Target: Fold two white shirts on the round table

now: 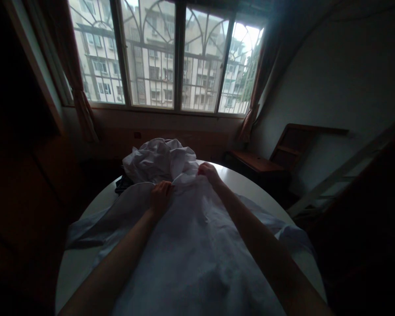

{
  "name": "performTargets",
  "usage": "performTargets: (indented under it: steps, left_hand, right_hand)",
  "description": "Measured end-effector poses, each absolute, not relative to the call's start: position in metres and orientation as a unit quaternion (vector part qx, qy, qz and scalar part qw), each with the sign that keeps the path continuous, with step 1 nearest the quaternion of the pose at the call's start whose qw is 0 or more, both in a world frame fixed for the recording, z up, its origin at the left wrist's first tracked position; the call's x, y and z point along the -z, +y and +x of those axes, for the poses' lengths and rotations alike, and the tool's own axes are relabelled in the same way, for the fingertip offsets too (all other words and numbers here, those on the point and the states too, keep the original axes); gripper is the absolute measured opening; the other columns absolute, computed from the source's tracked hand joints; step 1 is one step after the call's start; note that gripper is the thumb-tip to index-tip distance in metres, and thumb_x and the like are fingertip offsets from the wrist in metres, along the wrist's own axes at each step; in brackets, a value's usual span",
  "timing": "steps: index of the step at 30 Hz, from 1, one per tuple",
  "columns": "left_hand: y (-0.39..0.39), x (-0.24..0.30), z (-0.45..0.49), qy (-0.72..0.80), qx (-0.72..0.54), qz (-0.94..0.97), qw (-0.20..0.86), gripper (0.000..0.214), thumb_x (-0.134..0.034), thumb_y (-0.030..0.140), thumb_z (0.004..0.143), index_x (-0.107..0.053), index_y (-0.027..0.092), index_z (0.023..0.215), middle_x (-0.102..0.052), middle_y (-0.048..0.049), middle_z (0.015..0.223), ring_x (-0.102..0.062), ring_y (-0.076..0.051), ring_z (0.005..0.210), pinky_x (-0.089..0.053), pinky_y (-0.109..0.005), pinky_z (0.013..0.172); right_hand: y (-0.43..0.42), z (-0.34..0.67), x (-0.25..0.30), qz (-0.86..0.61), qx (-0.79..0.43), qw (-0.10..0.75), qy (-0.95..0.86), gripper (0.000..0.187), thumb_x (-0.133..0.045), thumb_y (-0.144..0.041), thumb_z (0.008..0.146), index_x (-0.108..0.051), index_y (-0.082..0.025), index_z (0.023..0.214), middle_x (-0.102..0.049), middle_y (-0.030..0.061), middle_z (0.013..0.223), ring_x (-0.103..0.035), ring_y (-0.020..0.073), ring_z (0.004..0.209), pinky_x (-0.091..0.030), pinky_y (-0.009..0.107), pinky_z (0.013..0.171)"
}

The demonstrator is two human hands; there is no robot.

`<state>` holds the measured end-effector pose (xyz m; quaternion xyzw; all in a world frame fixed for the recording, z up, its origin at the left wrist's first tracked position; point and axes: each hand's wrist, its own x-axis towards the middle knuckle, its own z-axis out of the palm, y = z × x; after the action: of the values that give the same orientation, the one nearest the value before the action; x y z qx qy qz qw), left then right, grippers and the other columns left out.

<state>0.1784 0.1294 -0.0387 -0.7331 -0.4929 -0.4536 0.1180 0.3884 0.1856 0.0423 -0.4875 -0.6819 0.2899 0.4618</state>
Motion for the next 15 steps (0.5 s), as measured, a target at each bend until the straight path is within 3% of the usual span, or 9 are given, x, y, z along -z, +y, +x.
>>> performTargets:
  steps: [4, 7, 10, 15]
  left_hand:
    - [0.136, 0.022, 0.164, -0.485, 0.384, -0.779, 0.099, 0.026, -0.044, 0.039, 0.085, -0.059, 0.017, 0.080, -0.064, -0.0057, 0.082, -0.057, -0.018, 0.080, -0.039, -0.028, 0.076]
    - [0.137, 0.009, 0.157, -0.499, 0.309, -0.808, 0.047, 0.030, -0.045, 0.037, 0.084, -0.058, 0.016, 0.067, -0.063, -0.0056, 0.074, -0.057, -0.017, 0.071, -0.039, -0.026, 0.067]
    - [0.135, -0.001, 0.157, -0.536, 0.303, -0.788, -0.002, 0.030, -0.041, 0.036, 0.085, -0.058, 0.016, 0.071, -0.063, -0.0048, 0.070, -0.056, -0.015, 0.062, -0.035, -0.024, 0.057]
    - [0.139, -0.031, 0.163, -0.606, 0.343, -0.718, -0.010, 0.034, -0.033, 0.039, 0.086, -0.058, 0.016, 0.083, -0.063, -0.0070, 0.073, -0.055, -0.016, 0.061, -0.032, -0.025, 0.053]
  right_hand:
    - [0.191, 0.435, -0.039, -0.530, -0.272, 0.452, -0.664, 0.018, -0.054, -0.033, 0.063, -0.058, -0.016, 0.065, -0.059, 0.0008, 0.063, -0.054, 0.0141, 0.064, -0.040, 0.025, 0.062]
    - [0.185, 0.453, -0.024, -0.557, -0.255, 0.322, -0.722, 0.024, -0.062, -0.039, 0.061, -0.059, -0.016, 0.057, -0.058, -0.0001, 0.057, -0.051, 0.0133, 0.059, -0.038, 0.024, 0.057]
    - [0.179, 0.456, -0.014, -0.570, -0.220, 0.211, -0.763, 0.026, -0.063, -0.040, 0.061, -0.058, -0.017, 0.052, -0.054, -0.0019, 0.052, -0.048, 0.0123, 0.055, -0.035, 0.024, 0.054]
    - [0.178, 0.460, -0.040, -0.545, -0.192, 0.266, -0.771, 0.024, -0.059, -0.040, 0.065, -0.059, -0.016, 0.063, -0.054, -0.0017, 0.060, -0.047, 0.0113, 0.058, -0.034, 0.022, 0.053]
